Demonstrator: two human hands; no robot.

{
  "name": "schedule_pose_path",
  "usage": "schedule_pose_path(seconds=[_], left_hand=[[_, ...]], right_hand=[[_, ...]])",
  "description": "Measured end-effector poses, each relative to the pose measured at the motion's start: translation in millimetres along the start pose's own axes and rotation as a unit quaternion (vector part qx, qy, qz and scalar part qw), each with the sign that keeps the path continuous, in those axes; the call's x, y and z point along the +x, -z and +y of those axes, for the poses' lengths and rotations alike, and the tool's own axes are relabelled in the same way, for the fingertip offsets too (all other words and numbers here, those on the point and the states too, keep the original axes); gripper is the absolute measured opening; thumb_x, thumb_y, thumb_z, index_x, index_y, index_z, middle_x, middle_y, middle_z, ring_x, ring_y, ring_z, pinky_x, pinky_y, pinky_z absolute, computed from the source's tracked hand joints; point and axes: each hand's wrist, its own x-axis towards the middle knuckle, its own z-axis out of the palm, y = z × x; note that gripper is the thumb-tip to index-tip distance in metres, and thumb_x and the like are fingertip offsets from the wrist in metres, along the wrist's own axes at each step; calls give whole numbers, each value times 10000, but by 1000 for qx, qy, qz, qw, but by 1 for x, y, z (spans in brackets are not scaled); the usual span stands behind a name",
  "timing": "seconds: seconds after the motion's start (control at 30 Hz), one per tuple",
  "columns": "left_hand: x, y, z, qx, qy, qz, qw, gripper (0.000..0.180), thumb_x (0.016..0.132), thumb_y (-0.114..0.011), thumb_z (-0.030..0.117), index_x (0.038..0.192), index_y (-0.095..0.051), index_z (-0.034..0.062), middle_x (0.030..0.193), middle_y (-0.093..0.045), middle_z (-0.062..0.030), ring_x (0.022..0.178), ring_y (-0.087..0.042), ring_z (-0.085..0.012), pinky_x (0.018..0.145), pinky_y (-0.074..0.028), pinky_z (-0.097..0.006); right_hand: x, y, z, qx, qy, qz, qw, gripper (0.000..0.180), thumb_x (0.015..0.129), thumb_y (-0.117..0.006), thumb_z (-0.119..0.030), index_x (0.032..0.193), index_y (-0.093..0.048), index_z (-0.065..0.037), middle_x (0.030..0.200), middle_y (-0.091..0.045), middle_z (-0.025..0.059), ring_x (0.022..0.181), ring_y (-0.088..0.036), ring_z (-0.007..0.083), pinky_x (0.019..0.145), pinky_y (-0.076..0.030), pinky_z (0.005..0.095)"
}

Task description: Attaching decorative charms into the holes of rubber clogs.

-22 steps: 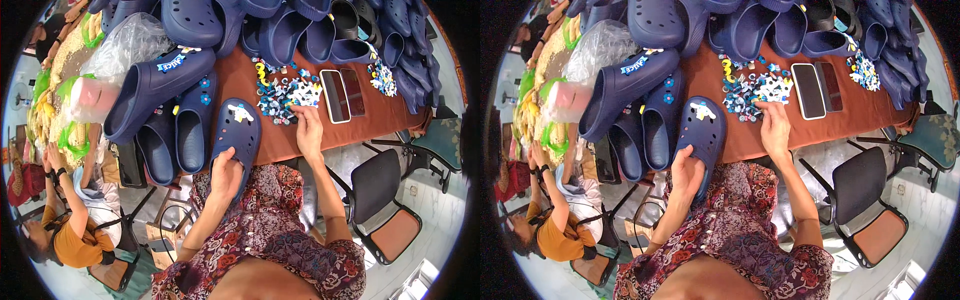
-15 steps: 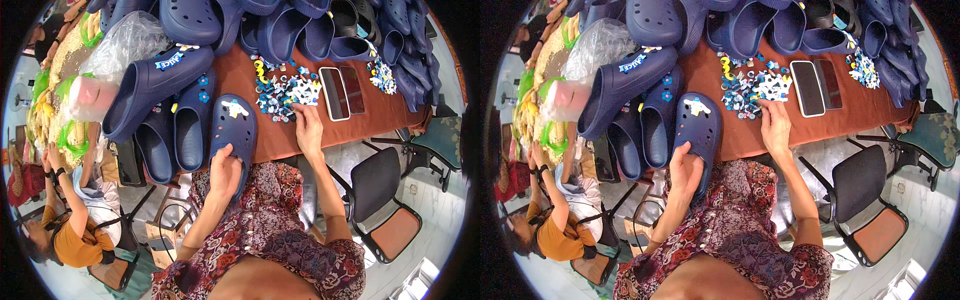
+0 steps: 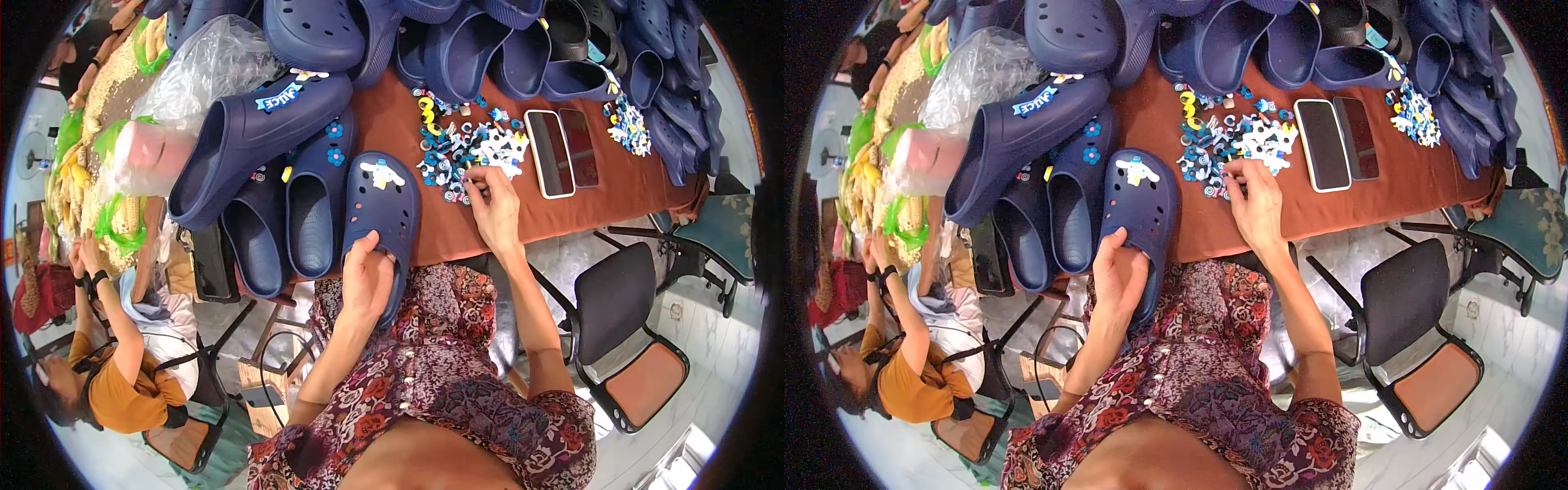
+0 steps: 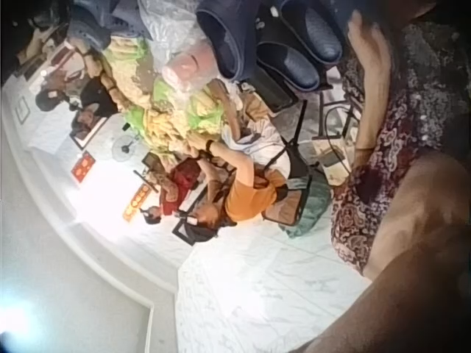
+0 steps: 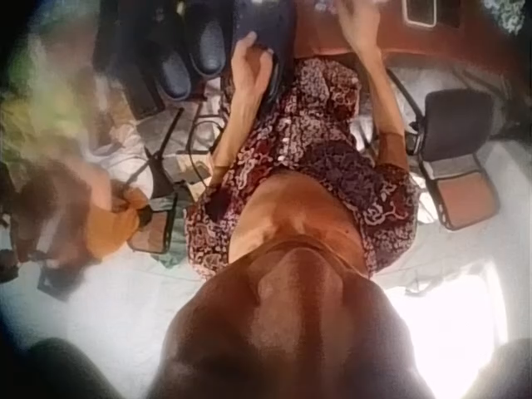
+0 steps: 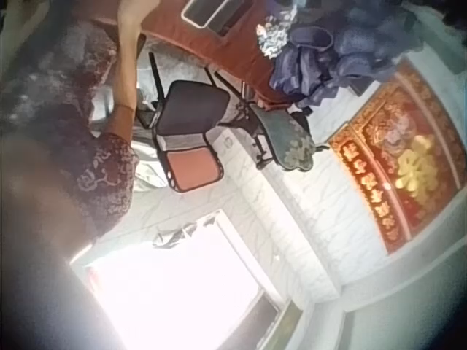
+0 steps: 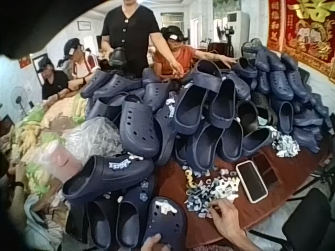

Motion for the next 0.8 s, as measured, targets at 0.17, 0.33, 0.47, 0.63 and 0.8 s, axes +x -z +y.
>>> schedule_pose_path(seconds=[0.17,0.33,0.47,0.63,0.8], left_hand=[[2,2,1,-6,5,3,1000,206,879,-579,141,1060,-570,41,1206,-554,-63,1120,-516,-201,983,-375,-401],[1,-3,2,-10,-1,12,1000,143,875,-587,142,981,-595,46,1153,-576,-62,1092,-527,-199,975,-379,-392],[1,4,0,-18,5,12,1000,133,875,-589,144,963,-603,46,1115,-594,-55,1049,-542,-185,930,-396,-369],[1,3,-4,-27,6,10,1000,189,885,-580,134,1035,-582,18,1113,-592,-54,1013,-553,-169,896,-409,-338],[-4,0,-6,49,-4,-15,999,398,895,-582,94,1247,-463,-49,1244,-526,-87,1144,-499,-172,1012,-364,-323]], right_hand=[[-3,4,5,93,-46,1,995,170,852,-614,-12,1022,-617,-15,879,-622,82,710,-596,133,654,-487,262],[-4,12,3,35,-29,-5,999,169,863,-580,5,1025,-623,-16,890,-607,103,730,-616,210,668,-496,303],[-8,14,0,-74,62,-7,995,188,845,-569,17,1015,-636,-27,883,-569,124,806,-589,296,700,-484,373],[-12,19,-6,-176,106,-35,978,222,810,-587,24,1007,-655,-53,878,-563,101,837,-576,288,710,-472,391],[-18,13,-13,-116,97,1,988,210,788,-612,0,985,-657,-57,889,-585,85,854,-579,263,731,-461,368]])
